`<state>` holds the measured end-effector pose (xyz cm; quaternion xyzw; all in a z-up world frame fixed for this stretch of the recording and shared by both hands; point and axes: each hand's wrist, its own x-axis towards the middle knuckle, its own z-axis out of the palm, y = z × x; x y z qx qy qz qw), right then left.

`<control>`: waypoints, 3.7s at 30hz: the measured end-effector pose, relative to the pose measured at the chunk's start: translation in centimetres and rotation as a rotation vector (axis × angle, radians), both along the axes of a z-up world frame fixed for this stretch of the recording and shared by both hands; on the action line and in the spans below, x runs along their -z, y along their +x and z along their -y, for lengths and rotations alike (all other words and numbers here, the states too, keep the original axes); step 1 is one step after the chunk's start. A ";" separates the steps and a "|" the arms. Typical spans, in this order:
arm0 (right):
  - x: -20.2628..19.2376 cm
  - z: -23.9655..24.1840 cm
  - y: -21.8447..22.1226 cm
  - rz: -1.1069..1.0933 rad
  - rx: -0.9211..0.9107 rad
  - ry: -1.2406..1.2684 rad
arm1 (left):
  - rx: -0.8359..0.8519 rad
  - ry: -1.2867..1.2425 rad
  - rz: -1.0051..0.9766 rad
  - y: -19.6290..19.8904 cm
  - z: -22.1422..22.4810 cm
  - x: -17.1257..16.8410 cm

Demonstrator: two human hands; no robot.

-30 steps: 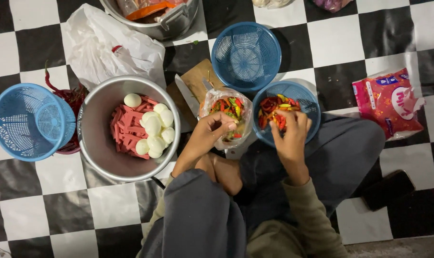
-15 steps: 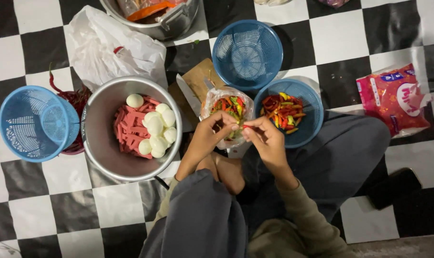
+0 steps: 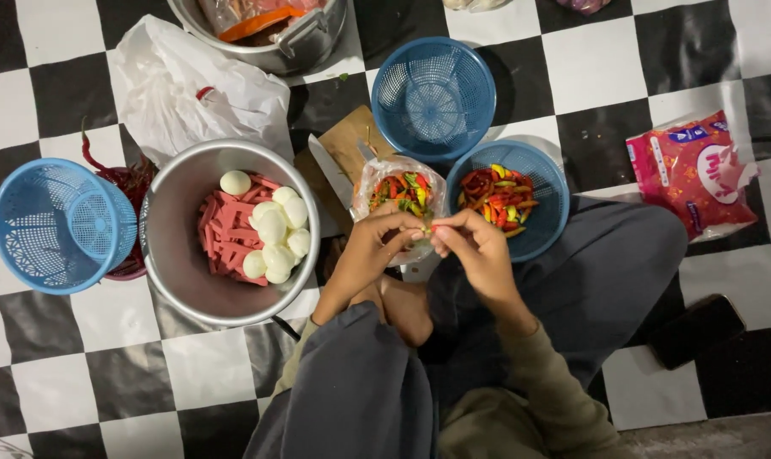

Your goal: The person is sorting red and green chilies by picking them from a plastic bag and placing them into a blue bowl while sitting on the floor.

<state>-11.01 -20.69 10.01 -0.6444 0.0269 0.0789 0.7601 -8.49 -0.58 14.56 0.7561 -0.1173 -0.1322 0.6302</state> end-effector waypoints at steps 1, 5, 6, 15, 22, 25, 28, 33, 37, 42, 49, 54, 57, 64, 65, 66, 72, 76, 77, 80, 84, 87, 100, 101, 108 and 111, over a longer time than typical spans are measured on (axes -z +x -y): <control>0.1 0.0 0.0 -0.001 0.000 0.000 | 0.000 0.000 -0.001 -0.1 0.1 0.3; 0.4 0.1 0.1 -0.243 -0.018 0.399 | 0.008 -0.088 0.007 -0.2 0.7 -0.1; 0.5 0.2 0.1 -0.299 -0.033 0.477 | 0.019 -0.122 -0.003 -0.2 0.9 -0.5; 3.3 -1.3 -2.0 -0.658 0.031 1.175 | -0.056 -0.269 0.173 -1.1 0.8 5.8; 2.1 0.1 -1.1 -0.535 0.160 0.680 | -0.160 -0.103 0.229 -0.4 0.1 4.3; 2.5 3.4 -0.4 -0.269 0.261 0.160 | -0.323 0.123 0.282 0.0 -1.0 4.2; 1.8 6.5 0.4 0.073 0.260 -0.416 | -0.382 0.387 0.354 0.0 -0.8 1.0; -0.2 6.2 0.9 0.187 0.167 -0.839 | -0.408 0.416 0.263 0.2 0.4 -1.5; 0.3 1.7 1.0 0.002 0.071 -0.853 | -0.313 0.684 0.434 -0.3 -0.9 5.0; 5.7 -3.1 1.5 -0.397 -0.391 -1.241 | -0.333 0.814 0.513 -0.4 -1.0 3.5; 6.2 -1.7 -0.5 -0.338 -0.274 -0.795 | -0.342 0.427 0.165 -2.7 -2.0 9.5; 2.1 -3.0 -1.3 -0.328 0.106 0.253 | -0.149 0.091 0.666 -2.3 -2.8 15.7; 0.9 -3.8 0.0 -0.262 -0.021 0.532 | -0.155 -0.054 0.121 -4.7 -3.3 17.8; 3.0 -4.2 0.1 -0.305 0.048 0.483 | -0.225 -0.071 0.108 -4.2 -3.8 21.4; 3.7 -3.9 -0.1 -0.317 0.059 0.523 | -0.218 -0.169 0.079 -4.0 -4.0 22.4; 4.3 -3.5 -0.3 -0.330 0.076 0.562 | -0.207 -0.267 0.048 -3.9 -4.0 23.4; 15.3 -1.0 -3.2 -0.336 0.058 0.021 | -0.191 0.820 0.030 -3.3 -2.7 12.0; 8.3 -2.0 -3.8 -0.231 -0.113 -0.382 | -0.126 0.954 0.371 -1.6 -3.6 10.3; 6.7 -2.2 -3.9 -0.015 -0.095 -0.610 | -0.106 0.784 0.315 -0.9 -3.7 10.3; 2.4 -3.6 -2.8 0.297 0.002 -0.968 | -0.057 0.661 0.226 1.3 -3.8 13.1; 3.8 -5.2 -0.2 0.479 -0.135 -1.254 | 0.014 0.853 0.181 3.5 -3.9 18.4; 6.9 -3.3 1.2 0.448 -0.160 -1.420 | -0.026 0.853 0.050 4.0 -3.8 18.1; 5.9 -2.9 3.8 0.290 -0.406 -1.316 | -0.251 0.672 0.188 5.5 -3.7 13.3; 6.3 -2.8 4.0 0.322 -0.397 -1.303 | -0.256 0.605 0.097 5.6 -3.8 13.7; 11.5 1.3 4.7 0.286 -0.349 -1.113 | -0.335 0.875 0.550 3.5 -3.3 6.8; 5.0 1.4 4.4 0.271 -0.280 -0.990 | -0.429 0.901 0.687 2.8 -2.8 4.9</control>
